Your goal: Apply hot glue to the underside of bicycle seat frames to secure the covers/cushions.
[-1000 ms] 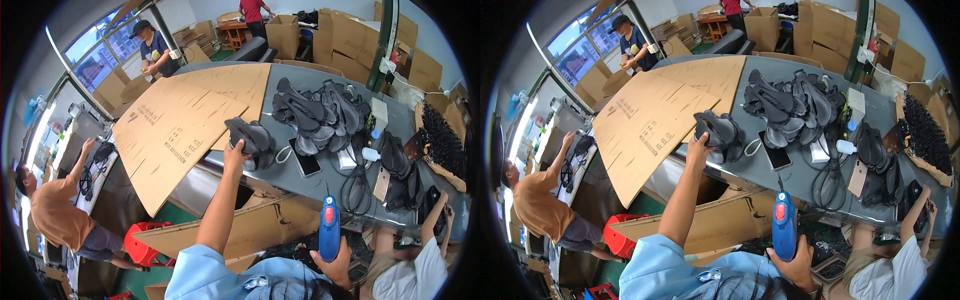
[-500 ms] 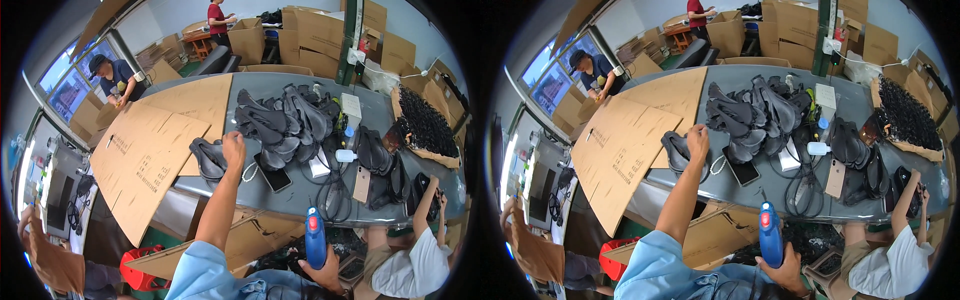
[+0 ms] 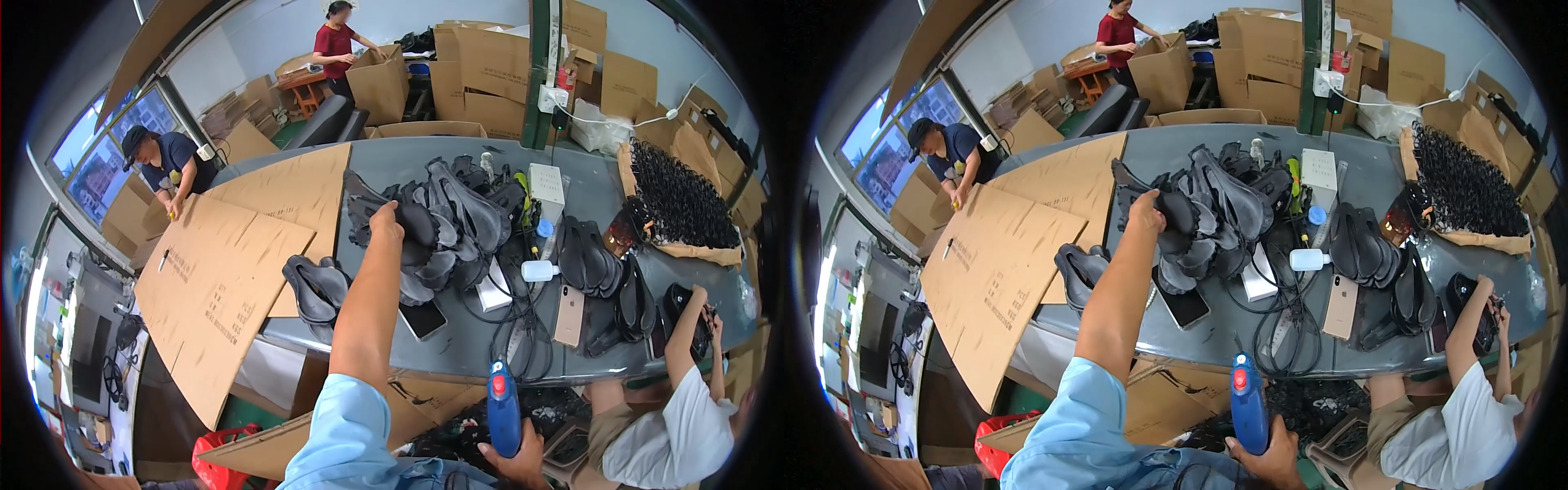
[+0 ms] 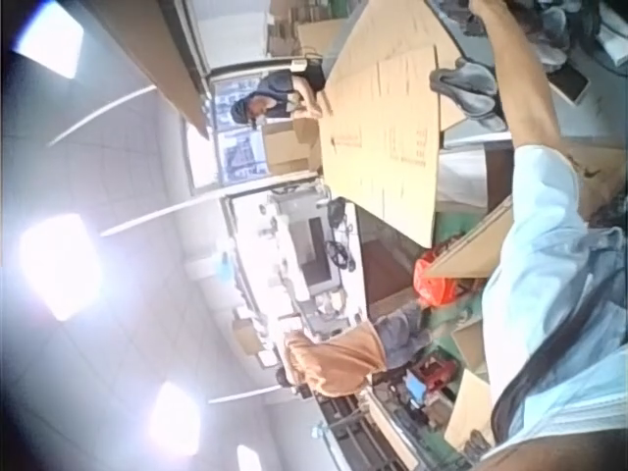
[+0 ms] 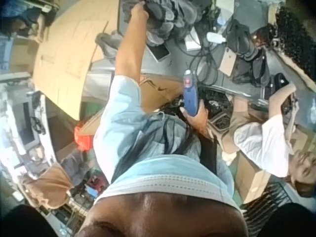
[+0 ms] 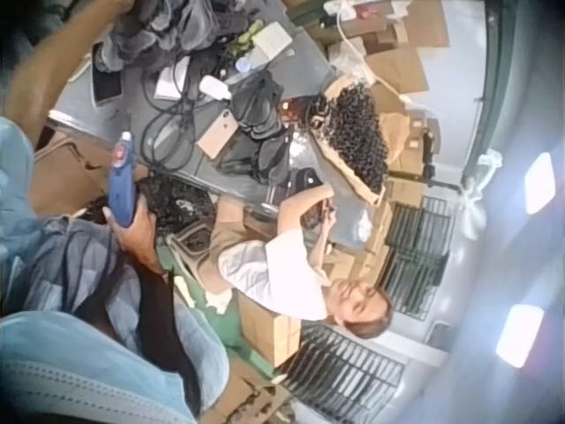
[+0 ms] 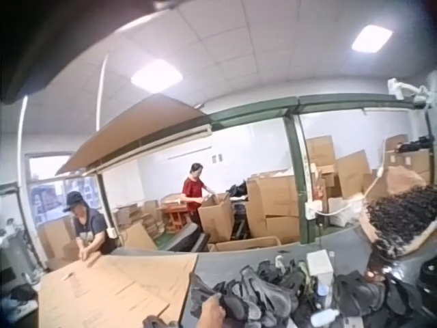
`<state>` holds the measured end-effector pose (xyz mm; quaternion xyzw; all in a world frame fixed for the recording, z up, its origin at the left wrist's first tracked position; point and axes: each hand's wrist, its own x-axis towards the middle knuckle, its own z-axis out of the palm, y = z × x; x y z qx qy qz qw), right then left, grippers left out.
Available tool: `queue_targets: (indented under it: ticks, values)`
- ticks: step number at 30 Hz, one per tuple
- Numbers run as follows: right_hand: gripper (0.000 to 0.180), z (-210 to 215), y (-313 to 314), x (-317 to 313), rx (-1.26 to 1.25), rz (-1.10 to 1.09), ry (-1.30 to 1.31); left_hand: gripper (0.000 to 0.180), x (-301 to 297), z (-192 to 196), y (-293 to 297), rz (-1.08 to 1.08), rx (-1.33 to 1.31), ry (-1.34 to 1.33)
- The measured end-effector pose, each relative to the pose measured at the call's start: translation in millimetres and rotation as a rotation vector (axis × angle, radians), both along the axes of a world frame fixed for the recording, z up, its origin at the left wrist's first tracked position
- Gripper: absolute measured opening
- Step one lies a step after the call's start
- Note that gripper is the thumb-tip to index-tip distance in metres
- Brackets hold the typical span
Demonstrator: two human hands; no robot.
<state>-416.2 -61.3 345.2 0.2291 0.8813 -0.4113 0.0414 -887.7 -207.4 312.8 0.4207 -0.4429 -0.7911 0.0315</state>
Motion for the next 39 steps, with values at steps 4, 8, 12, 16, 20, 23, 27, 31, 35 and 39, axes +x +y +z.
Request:
queue_targets:
  ticks: [4, 8, 12, 16, 20, 23, 27, 31, 35, 39]
  values:
    - [0.057, 3.5, 9.4, -12.1, -0.137, 0.054, 0.113, 0.037, 4.0, 17.2, -19.0, -0.012, 0.113, 0.275]
    - [0.051, 8.7, 16.1, -37.9, -0.191, 0.082, 0.257, 0.02, 28.8, 67.6, -17.0, -0.232, 0.054, 0.381]
    - [0.046, 11.4, 27.5, -77.0, -0.329, 0.051, 0.378, 0.023, 72.7, 103.7, -3.6, -0.392, -0.088, 0.529]
    - [0.041, 43.7, 8.1, -135.0, -0.748, 0.089, 0.493, 0.024, 101.4, 111.3, -27.9, -0.547, -0.105, 0.631]
    - [0.053, 45.3, 2.8, -201.0, -0.494, 0.103, 0.549, 0.026, 109.7, 98.2, -12.6, -0.552, -0.006, 0.717]
    - [0.071, 46.5, -4.5, -228.6, 0.131, 0.03, 0.514, 0.035, 122.0, 92.6, -1.5, -0.561, -0.034, 0.636]
    - [0.061, 51.8, -17.3, -241.7, 0.175, 0.105, 0.453, 0.037, 115.2, 79.3, -22.1, -0.543, -0.006, 0.583]
    - [0.04, 28.0, 2.5, -267.0, -0.198, 0.132, 0.527, 0.024, 108.4, 89.6, -49.1, -0.733, 0.167, 0.532]
    - [0.039, 33.0, 8.6, -283.0, -0.556, 0.126, 0.493, 0.024, 101.3, 96.7, -64.1, -0.814, 0.297, 0.515]
    - [0.026, 34.2, 19.2, -301.2, -0.638, 0.174, 0.449, 0.023, 85.4, 107.3, -115.7, -0.766, 0.303, 0.499]
